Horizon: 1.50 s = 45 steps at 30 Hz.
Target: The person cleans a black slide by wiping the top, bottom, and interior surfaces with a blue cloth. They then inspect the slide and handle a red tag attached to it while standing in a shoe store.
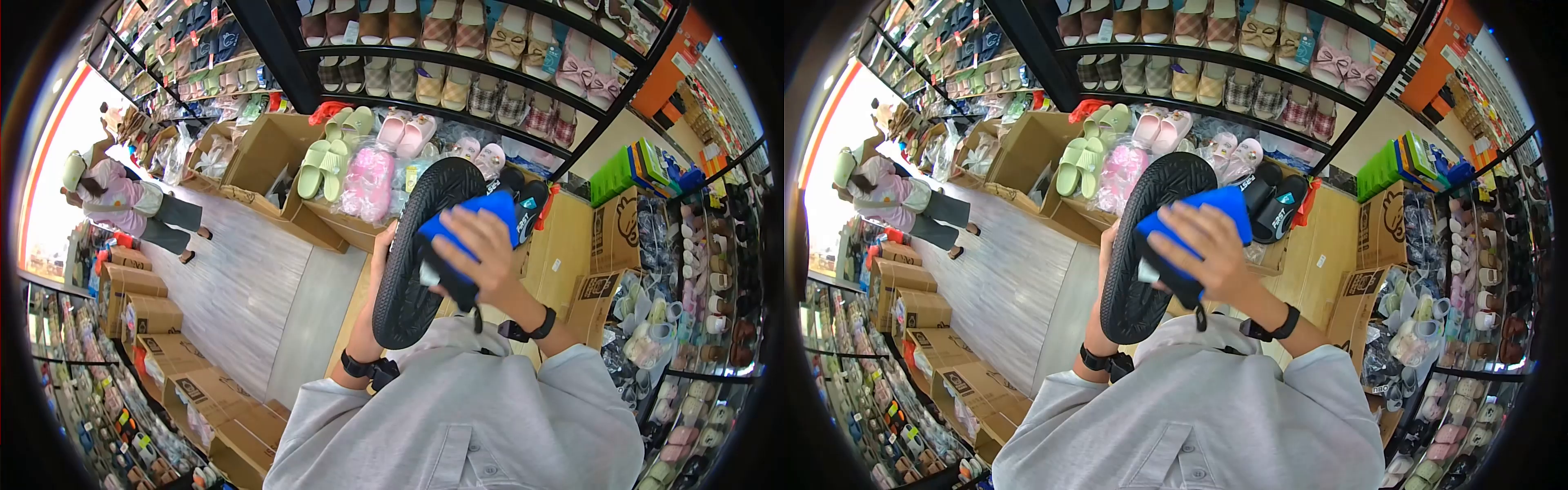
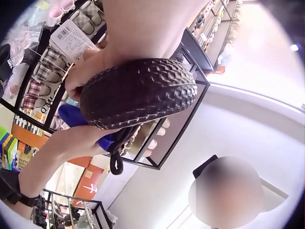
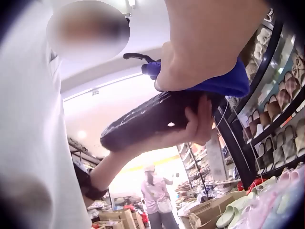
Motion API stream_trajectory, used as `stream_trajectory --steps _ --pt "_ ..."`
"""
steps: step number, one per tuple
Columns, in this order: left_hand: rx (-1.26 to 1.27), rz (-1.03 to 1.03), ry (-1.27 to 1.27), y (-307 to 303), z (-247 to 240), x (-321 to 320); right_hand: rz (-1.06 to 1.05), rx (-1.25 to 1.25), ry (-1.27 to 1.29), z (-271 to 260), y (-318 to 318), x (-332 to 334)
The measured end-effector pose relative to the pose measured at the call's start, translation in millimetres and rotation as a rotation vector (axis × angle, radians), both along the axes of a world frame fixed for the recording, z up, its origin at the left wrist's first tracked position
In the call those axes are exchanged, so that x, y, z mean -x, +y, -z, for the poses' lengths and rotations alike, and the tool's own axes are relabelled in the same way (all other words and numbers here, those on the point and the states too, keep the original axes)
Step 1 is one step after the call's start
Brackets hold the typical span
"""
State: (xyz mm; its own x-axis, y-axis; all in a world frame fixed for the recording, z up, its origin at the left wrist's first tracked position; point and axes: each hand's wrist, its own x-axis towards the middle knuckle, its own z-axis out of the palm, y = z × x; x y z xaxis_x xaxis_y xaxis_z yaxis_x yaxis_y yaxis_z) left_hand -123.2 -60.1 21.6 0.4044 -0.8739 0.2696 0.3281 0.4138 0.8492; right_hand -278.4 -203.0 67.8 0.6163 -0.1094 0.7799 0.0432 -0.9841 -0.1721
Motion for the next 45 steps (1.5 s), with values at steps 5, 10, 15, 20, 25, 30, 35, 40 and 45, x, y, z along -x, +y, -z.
stream_trajectory --steps 5,10,15,20,25,30,35,40,45 --pt "-0.154 -0.077 0.118 1 -6 1 -0.336 0.361 0.028 23 23 -6" --pt "-0.176 -0.13 0.175 3 -28 7 -0.226 0.351 0.057 16 -24 -7" --pt "-0.05 -0.295 -0.117 2 -10 13 -0.051 -0.021 0.049 -7 3 -14" --pt "-0.146 -0.185 0.036 9 7 1 -0.354 0.4 0.017 16 30 -16" --pt "-0.225 -0.246 0.262 10 -21 5 -0.29 0.328 0.039 9 -6 -29" --pt "-0.202 -0.39 -0.104 13 2 6 -0.117 -0.001 0.042 -15 5 -40" --pt "-0.135 -0.164 0.207 12 -3 2 -0.354 0.27 0.104 8 33 -31" --pt "-0.11 -0.24 0.033 14 14 -1 -0.356 0.38 0.084 9 -6 -29" --pt "-0.246 -0.05 0.182 23 -4 -5 -0.046 -0.029 0.065 -8 -4 -36"
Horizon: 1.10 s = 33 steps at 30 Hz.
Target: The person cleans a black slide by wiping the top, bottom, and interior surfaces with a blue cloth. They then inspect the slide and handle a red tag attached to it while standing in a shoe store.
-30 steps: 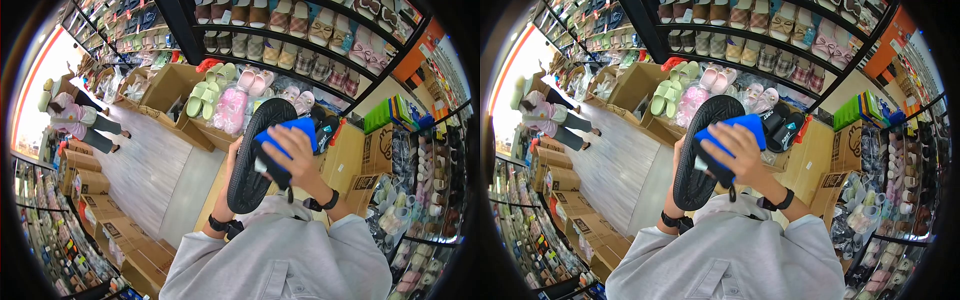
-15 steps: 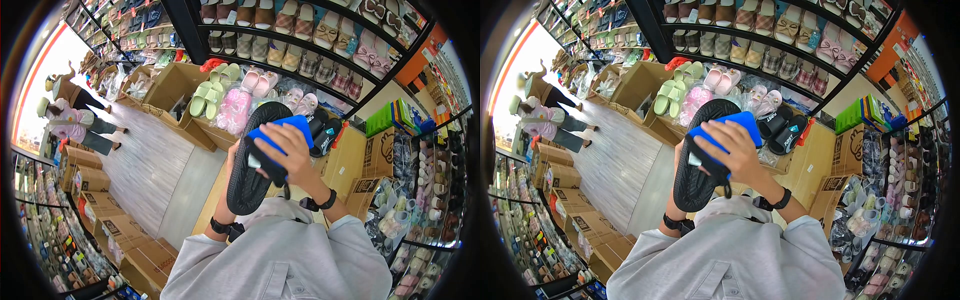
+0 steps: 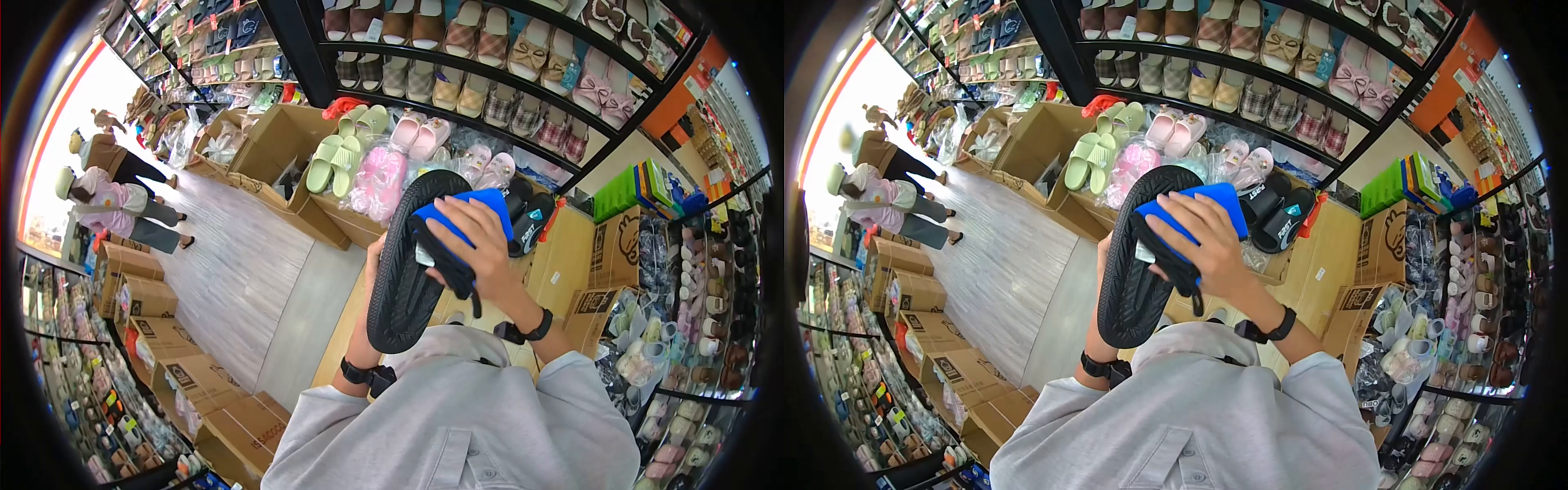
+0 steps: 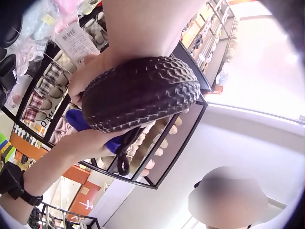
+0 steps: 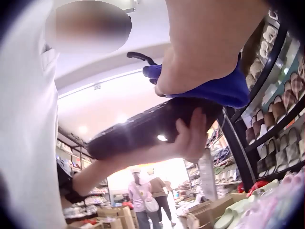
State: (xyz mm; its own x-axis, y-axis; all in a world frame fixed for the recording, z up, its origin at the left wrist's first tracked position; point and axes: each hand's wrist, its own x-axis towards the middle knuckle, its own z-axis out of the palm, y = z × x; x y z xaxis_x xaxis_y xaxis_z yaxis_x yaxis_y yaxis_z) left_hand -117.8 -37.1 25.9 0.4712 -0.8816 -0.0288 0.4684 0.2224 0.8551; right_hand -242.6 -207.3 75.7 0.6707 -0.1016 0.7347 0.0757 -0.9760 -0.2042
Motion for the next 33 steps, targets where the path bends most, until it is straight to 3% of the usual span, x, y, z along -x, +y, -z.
stream_trajectory --steps 2,3,7,10,13,16,17,18,21,24,25,27,30,31,33 --pt "-0.09 -0.088 -0.319 6 -2 0 -0.049 0.014 -0.005 2 21 -1" --pt "0.015 -0.145 -0.501 10 9 -1 -0.104 0.11 0.051 8 27 0" --pt "0.045 -0.15 -0.18 32 52 -22 -0.445 0.377 0.056 10 51 -10" --pt "0.016 -0.175 -0.39 49 11 -19 -0.502 0.346 0.07 4 34 -26" --pt "0.229 -0.204 0.047 53 3 -5 -0.34 0.138 0.156 -17 32 -37" --pt "0.318 0.066 0.793 64 36 -40 -0.274 0.057 0.111 -11 49 -54" --pt "0.322 0.084 0.845 67 39 -42 -0.298 0.069 0.104 -9 62 -57" --pt "0.327 0.04 0.775 73 40 -43 -0.318 0.081 0.099 -6 73 -61" --pt "0.18 -0.44 -0.474 93 69 -43 -0.509 0.212 0.085 11 109 -71" --pt "0.263 -0.304 0.441 103 94 -73 -0.704 0.379 0.101 11 117 -88" --pt "0.406 -0.153 0.618 109 93 -82 -0.726 0.372 0.156 6 115 -94" --pt "0.366 -0.328 0.122 120 75 -76 -0.693 0.337 0.235 -14 110 -108" --pt "0.232 -0.615 -0.2 128 24 -51 -0.571 0.145 0.204 -22 113 -128" --pt "0.366 -0.469 0.092 133 52 -63 -0.526 0.167 0.203 -18 115 -134" --pt "0.276 -0.491 0.026 142 93 -61 -0.536 0.157 0.192 -16 132 -139"
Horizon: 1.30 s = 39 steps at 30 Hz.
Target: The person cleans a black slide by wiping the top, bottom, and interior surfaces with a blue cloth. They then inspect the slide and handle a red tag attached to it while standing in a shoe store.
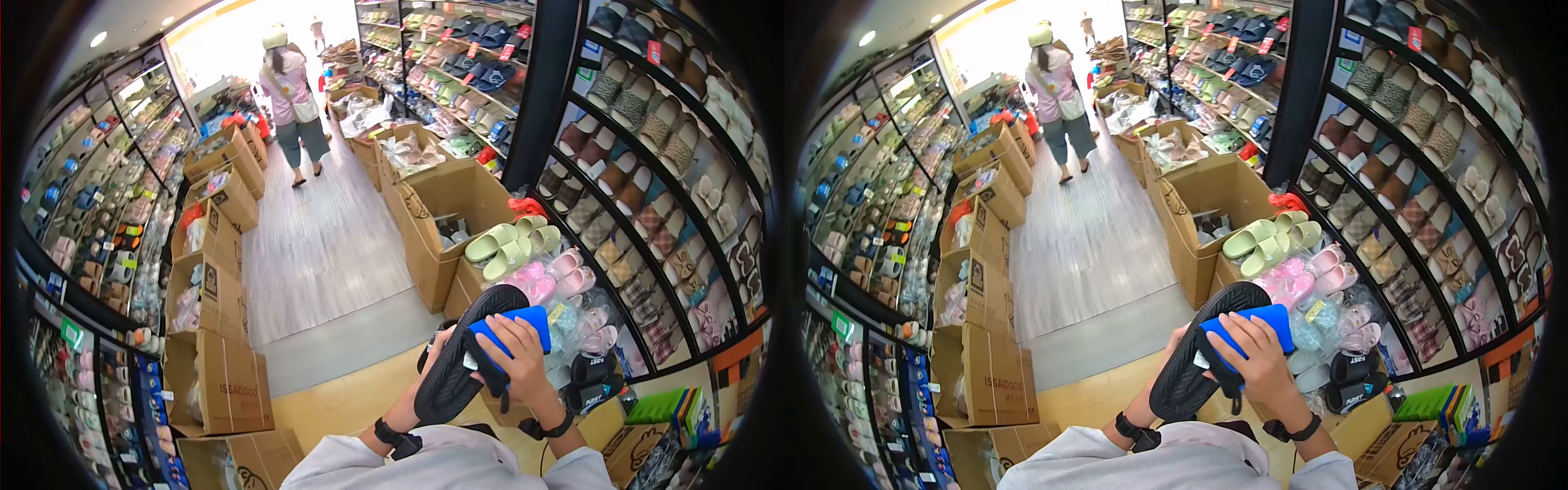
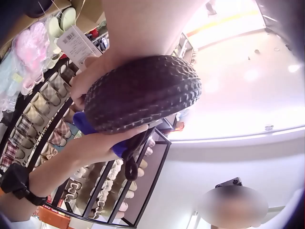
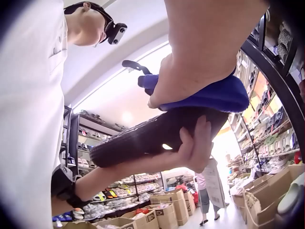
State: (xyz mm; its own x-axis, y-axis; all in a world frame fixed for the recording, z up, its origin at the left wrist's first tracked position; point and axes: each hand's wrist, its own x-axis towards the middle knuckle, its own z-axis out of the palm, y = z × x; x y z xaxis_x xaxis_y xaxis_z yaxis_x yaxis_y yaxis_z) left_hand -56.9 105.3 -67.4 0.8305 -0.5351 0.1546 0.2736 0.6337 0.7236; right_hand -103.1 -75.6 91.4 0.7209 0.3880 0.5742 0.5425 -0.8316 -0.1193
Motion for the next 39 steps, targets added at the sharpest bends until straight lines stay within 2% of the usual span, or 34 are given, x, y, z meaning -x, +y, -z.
stream_trajectory --steps 1,3,6,7,9,11,13,16,19,21,23,26,29,30,32,33,35,36,37,39 --pt "-0.051 -0.013 -0.019 5 15 1 -0.004 -0.009 -0.004 2 10 -2" --pt "-0.028 -0.042 0.116 17 -9 2 -0.112 -0.004 -0.008 9 30 0" --pt "-0.035 -0.124 0.384 25 -40 -14 -0.345 0.182 -0.082 25 44 -2" --pt "0.168 0.026 0.602 28 -17 -28 -0.418 0.183 -0.095 25 45 -7" --pt "0.278 0.149 0.617 43 -33 -25 -0.515 0.202 -0.075 18 35 -25" --pt "0.259 0.037 0.625 47 -27 -16 -0.462 0.142 -0.111 18 23 -45" --pt "0.241 -0.018 0.649 50 -62 -9 -0.402 0.024 -0.067 9 13 -66" --pt "0.255 -0.041 0.706 43 -79 -6 -0.283 -0.143 -0.067 -1 22 -86" --pt "0.244 -0.153 0.73 30 -82 -5 -0.357 -0.159 -0.102 -5 30 -84" --pt "0.265 -0.159 0.71 23 -78 -11 -0.514 -0.167 -0.135 1 35 -78" --pt "0.304 -0.132 0.695 15 -74 -20 -0.651 0.012 -0.201 15 28 -70" --pt "0.382 -0.059 0.7 0 -70 -33 -0.916 0.007 -0.337 22 14 -81" --pt "0.431 -0.024 0.708 -15 -77 -33 -0.885 -0.036 -0.333 26 -19 -121" --pt "0.402 -0.055 0.701 -19 -83 -32 -0.803 -0.041 -0.317 17 -32 -134" --pt "0.028 -0.367 0.521 -48 -109 -28 -0.641 -0.166 -0.196 5 -54 -155" --pt "0.318 -0.139 0.589 -43 -92 -36 -0.534 -0.276 -0.119 3 -57 -157" --pt "0.417 0.003 0.582 -44 -67 -42 -0.455 -0.281 -0.122 10 -62 -155" --pt "0.414 -0.045 0.593 -47 -50 -42 -0.412 -0.283 -0.121 14 -64 -150" --pt "0.41 -0.094 0.603 -50 -34 -41 -0.462 -0.314 -0.103 16 -62 -140" --pt "0.288 -0.423 0.63 -67 10 -35 -0.598 -0.193 -0.151 35 -62 -124"
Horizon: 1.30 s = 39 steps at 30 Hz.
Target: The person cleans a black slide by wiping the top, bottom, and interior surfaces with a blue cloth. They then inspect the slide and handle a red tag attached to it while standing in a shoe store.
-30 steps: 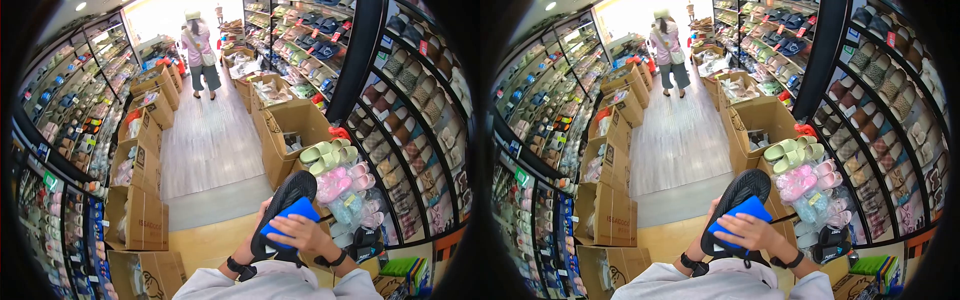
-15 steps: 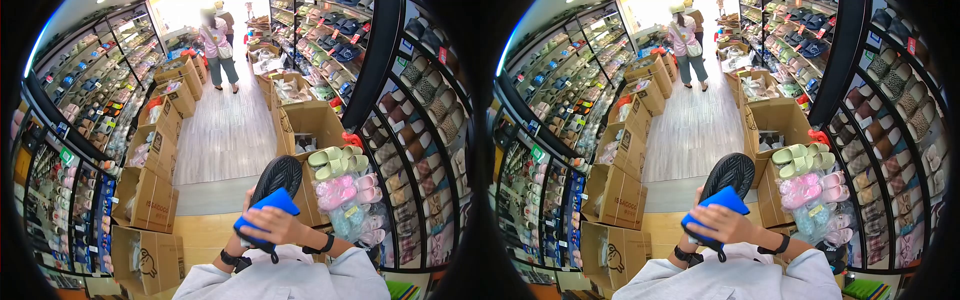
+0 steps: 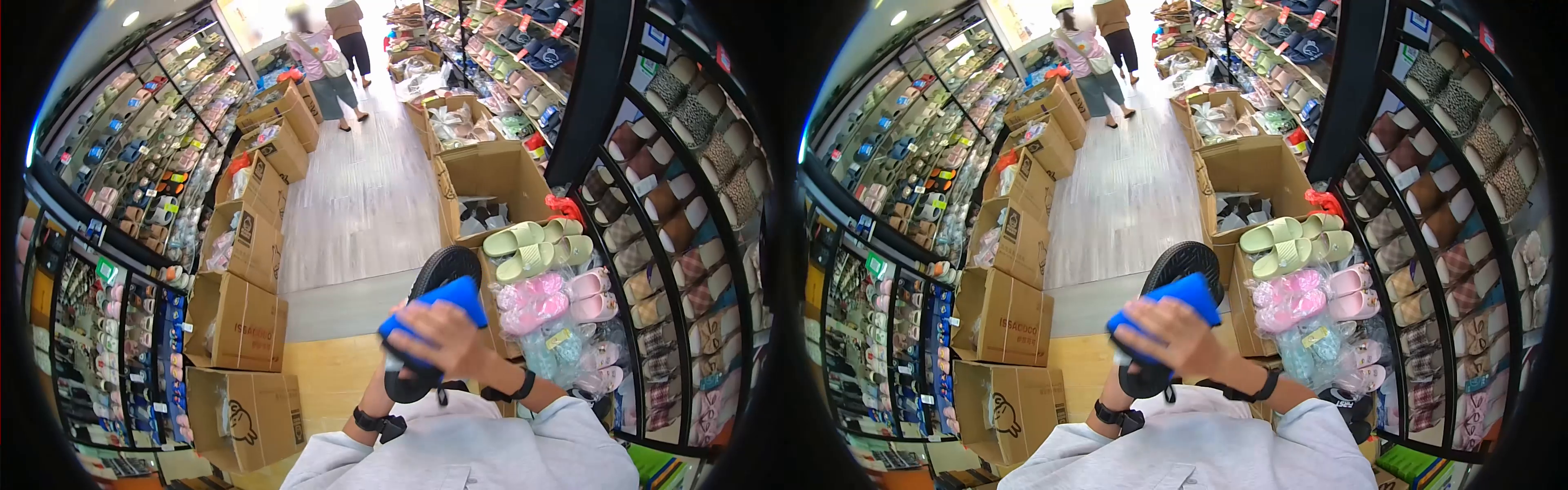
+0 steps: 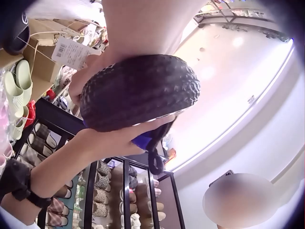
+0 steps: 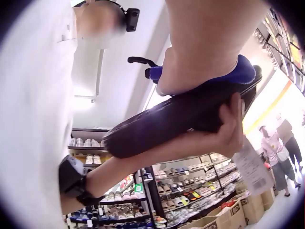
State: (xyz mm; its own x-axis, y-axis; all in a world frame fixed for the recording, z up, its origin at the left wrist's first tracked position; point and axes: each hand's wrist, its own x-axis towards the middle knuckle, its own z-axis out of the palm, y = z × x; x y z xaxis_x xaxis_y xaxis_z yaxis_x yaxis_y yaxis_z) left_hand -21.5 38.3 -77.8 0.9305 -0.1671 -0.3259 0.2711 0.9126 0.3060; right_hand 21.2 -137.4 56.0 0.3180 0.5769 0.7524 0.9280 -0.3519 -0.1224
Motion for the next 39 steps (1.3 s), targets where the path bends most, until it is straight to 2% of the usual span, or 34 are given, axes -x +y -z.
stream_trajectory --steps 2,3,4,5,7,9,10,12,13,15,16,18,22,24,26,27,28,29,30,32,33,35,37,39 --pt "-0.049 0.024 0.064 -10 -17 -8 -0.163 0.06 -0.155 7 4 16" --pt "0.002 0.174 0.077 -15 -68 -25 -0.226 0.043 -0.212 11 4 17" --pt "0.217 0.317 0.05 -20 -77 -33 -0.289 0.028 -0.268 13 3 17" --pt "0.407 0.476 0.039 -25 -86 -40 -0.266 0.059 -0.304 11 -5 10" --pt "1.128 0.747 -0.069 -47 -58 -54 -0.137 0.08 -0.246 1 -25 -8" --pt "0.639 0.67 0.072 -47 -69 -44 0.009 0.064 -0.138 -7 -49 -30" --pt "0.608 0.65 0.0 -43 -68 -45 0.094 0.041 -0.057 -10 -59 -39" --pt "0.541 0.601 -0.137 -36 -66 -48 0.288 -0.242 0.095 -13 -54 -52" --pt "0.538 0.614 -0.156 -38 -72 -49 0.336 -0.24 0.091 -4 -52 -57" --pt "0.23 0.526 -0.086 -36 -70 -45 0.304 -0.175 0.042 -2 -44 -39" --pt "-0.069 0.42 0.007 -34 -58 -36 0.287 -0.142 0.018 -2 -35 -27" --pt "-0.267 0.337 0.077 -33 -55 -33 0.122 -0.02 -0.041 -3 -15 0" --pt "0.058 0.453 0.016 -30 -62 -56 -0.311 0.161 -0.321 11 8 19" --pt "0.131 0.503 0.042 -31 -40 -68 -0.277 0.169 -0.36 5 2 7" --pt "-0.253 0.425 -0.195 -14 16 -58 -0.2 0.173 -0.35 -3 -10 -10" --pt "-0.445 0.379 -0.318 -9 9 -51 -0.096 0.166 -0.331 -11 -16 -21" --pt "-0.189 0.406 -0.242 -8 2 -51 -0.033 0.147 -0.211 -21 -25 -30" --pt "0.123 0.506 -0.178 -5 -44 -57 0.072 0.044 -0.153 -21 -28 -37" --pt "0.294 0.584 -0.136 -1 -59 -57 0.155 -0.06 -0.065 -23 -28 -43" --pt "0.317 0.687 -0.14 3 -72 -55 0.306 -0.144 -0.003 -20 -18 -44" --pt "0.079 0.577 0.07 7 -82 -40 0.308 -0.089 0.019 -20 -13 -33" --pt "-0.36 0.006 -0.255 -20 -19 -36 0.142 -0.025 -0.024 -12 9 -10" --pt "0.013 -0.122 -0.441 -28 0 -28 -0.059 0.065 -0.138 5 35 13" --pt "0.333 0.24 -0.336 -14 1 -46 -0.206 0.141 -0.263 13 44 16"
